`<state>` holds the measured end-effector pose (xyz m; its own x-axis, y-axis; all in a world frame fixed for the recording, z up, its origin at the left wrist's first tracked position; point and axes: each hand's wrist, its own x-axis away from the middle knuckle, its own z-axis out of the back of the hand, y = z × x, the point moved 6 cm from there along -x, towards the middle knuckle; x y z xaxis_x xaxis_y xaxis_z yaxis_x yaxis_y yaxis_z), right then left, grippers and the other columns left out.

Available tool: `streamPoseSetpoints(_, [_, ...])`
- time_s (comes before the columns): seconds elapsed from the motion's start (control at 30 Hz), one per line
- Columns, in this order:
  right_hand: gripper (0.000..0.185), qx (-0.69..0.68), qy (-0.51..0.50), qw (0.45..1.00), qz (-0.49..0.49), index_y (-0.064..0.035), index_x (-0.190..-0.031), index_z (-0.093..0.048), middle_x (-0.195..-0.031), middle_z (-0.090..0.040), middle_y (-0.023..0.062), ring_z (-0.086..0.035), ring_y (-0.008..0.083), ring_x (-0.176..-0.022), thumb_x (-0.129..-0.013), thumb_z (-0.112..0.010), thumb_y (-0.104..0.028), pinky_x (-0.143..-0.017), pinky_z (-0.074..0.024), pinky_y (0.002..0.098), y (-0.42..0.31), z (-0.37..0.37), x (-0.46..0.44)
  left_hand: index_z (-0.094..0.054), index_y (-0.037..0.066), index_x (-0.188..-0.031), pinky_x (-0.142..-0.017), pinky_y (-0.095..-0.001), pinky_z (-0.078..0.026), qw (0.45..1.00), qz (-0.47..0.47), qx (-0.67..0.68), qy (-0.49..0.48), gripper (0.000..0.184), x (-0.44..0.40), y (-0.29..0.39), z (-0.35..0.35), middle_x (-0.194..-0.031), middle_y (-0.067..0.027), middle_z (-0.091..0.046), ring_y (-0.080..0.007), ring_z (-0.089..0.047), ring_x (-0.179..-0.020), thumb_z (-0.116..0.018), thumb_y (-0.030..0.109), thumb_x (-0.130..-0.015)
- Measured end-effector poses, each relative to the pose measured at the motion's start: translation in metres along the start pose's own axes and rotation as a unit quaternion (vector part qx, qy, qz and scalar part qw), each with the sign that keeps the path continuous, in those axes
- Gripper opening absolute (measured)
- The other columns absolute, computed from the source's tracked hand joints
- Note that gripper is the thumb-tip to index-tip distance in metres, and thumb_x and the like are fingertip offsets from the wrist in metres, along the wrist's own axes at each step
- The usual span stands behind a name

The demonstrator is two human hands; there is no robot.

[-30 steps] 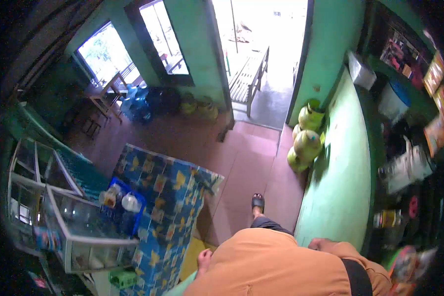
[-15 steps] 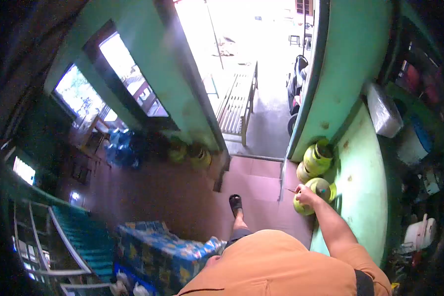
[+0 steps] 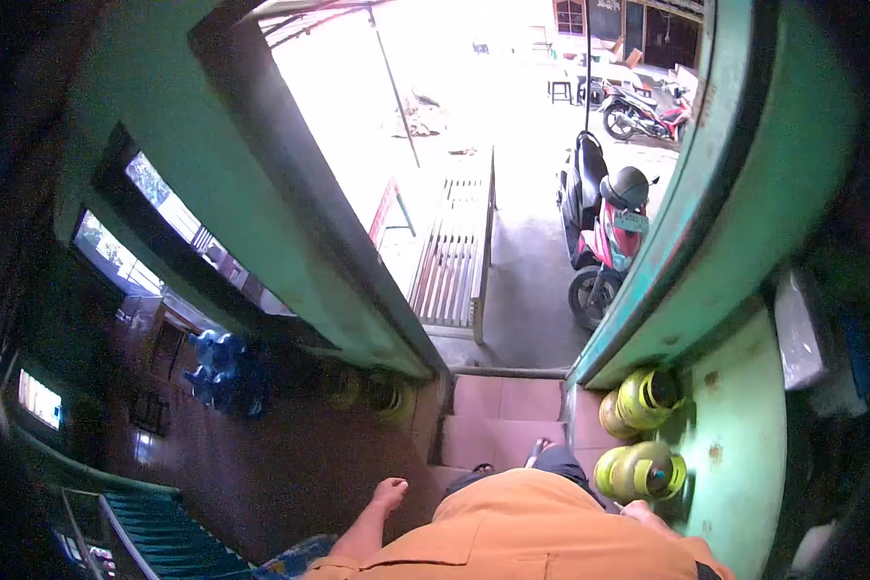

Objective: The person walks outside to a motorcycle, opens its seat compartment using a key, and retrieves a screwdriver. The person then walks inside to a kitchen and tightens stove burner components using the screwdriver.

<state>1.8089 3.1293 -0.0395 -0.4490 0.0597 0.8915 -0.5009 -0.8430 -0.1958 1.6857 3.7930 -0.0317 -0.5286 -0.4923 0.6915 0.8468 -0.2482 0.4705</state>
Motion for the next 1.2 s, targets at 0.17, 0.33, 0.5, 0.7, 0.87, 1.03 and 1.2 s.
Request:
streamPoseSetpoints(0.17, [0.009,-0.133,-0.015,0.988,-0.083,-0.0024,-0.075,-0.064,-0.057,-0.057,0.0081,-0.052,0.0166,-0.044,-0.082,-0.065,-0.008,-0.041,-0.0393,0.0348,-0.043,0.036,-0.102,-0.064,0.015,-0.106,-0.055,-0.0281,-0.047,0.972,0.076,0.22,0.019,0.019,-0.087,0.038,-0.017,-0.081,0.0031,-0.061,-0.0097,-0.058,-0.068,-0.061,0.025,-0.091])
streamPoseSetpoints(0.33, [0.012,-0.205,0.024,0.977,0.061,-0.0039,-0.07,-0.062,-0.06,-0.061,0.0069,-0.055,0.0149,-0.045,-0.08,-0.066,-0.01,-0.039,-0.0412,0.0313,-0.146,0.11,-0.293,-0.066,0.012,-0.1,-0.059,-0.0297,-0.05,0.981,0.089,0.171,0.013,0.019,-0.216,0.036,-0.131,-0.087,-0.0002,-0.066,-0.0115,-0.062,-0.072,-0.061,0.027,-0.091])
streamPoseSetpoints(0.5, [0.012,-0.213,0.039,0.954,0.206,-0.0053,-0.079,-0.064,-0.062,-0.06,0.0041,-0.057,0.0131,-0.051,-0.084,-0.069,-0.015,-0.042,-0.0449,0.0312,-0.268,0.167,-0.359,-0.071,0.007,-0.085,-0.068,-0.0293,-0.051,0.978,-0.101,-0.138,-0.117,0.021,-0.303,0.062,-0.252,-0.078,-0.0008,-0.066,-0.0111,-0.062,-0.078,-0.064,0.026,-0.09])
streamPoseSetpoints(0.7, [0.022,-0.348,-0.004,0.897,0.272,-0.0028,-0.083,-0.058,-0.059,-0.056,0.0018,-0.055,0.0123,-0.044,-0.092,-0.062,-0.023,-0.05,-0.0543,0.0322,-0.42,0.232,-0.337,-0.071,0.006,-0.102,-0.068,-0.0315,-0.052,0.99,-0.083,0.057,-0.095,0.027,-0.415,0.194,-0.244,-0.086,-0.0042,-0.069,-0.0124,-0.063,-0.075,-0.063,0.028,-0.089])
streamPoseSetpoints(0.87, [0.03,-0.501,-0.054,0.818,0.277,-0.0065,-0.078,-0.053,-0.055,-0.052,0.0028,-0.055,0.0153,-0.042,-0.096,-0.056,-0.03,-0.049,-0.055,0.0361,-0.494,0.261,-0.484,-0.069,0.006,-0.111,-0.067,-0.0307,-0.052,0.992,-0.008,0.126,-0.02,0.031,-0.57,0.262,-0.203,-0.094,-0.0044,-0.07,-0.0132,-0.062,-0.075,-0.064,0.025,-0.088])
streamPoseSetpoints(1.03, [0.024,-0.472,0.062,0.878,0.04,-0.0098,-0.082,-0.053,-0.059,-0.052,0.0042,-0.052,0.0182,-0.049,-0.096,-0.054,-0.03,-0.044,-0.0447,0.0353,-0.428,0.235,-0.676,-0.06,0.012,-0.113,-0.056,-0.0289,-0.047,0.957,0.093,0.275,-0.019,0.025,-0.621,0.306,-0.181,-0.083,0.0024,-0.059,-0.0094,-0.055,-0.068,-0.057,0.025,-0.093])
streamPoseSetpoints(1.2, [0.015,-0.503,0.075,0.86,-0.034,-0.0135,-0.099,-0.045,-0.073,-0.059,0.0069,-0.054,0.0175,-0.05,-0.099,-0.048,-0.029,-0.044,-0.0447,0.033,-0.421,0.28,-0.727,-0.057,0.012,-0.117,-0.056,-0.028,-0.046,0.959,0.076,0.262,0.076,0.028,-0.685,0.362,-0.145,-0.087,0.0012,-0.058,-0.0111,-0.054,-0.071,-0.058,0.019,-0.091])
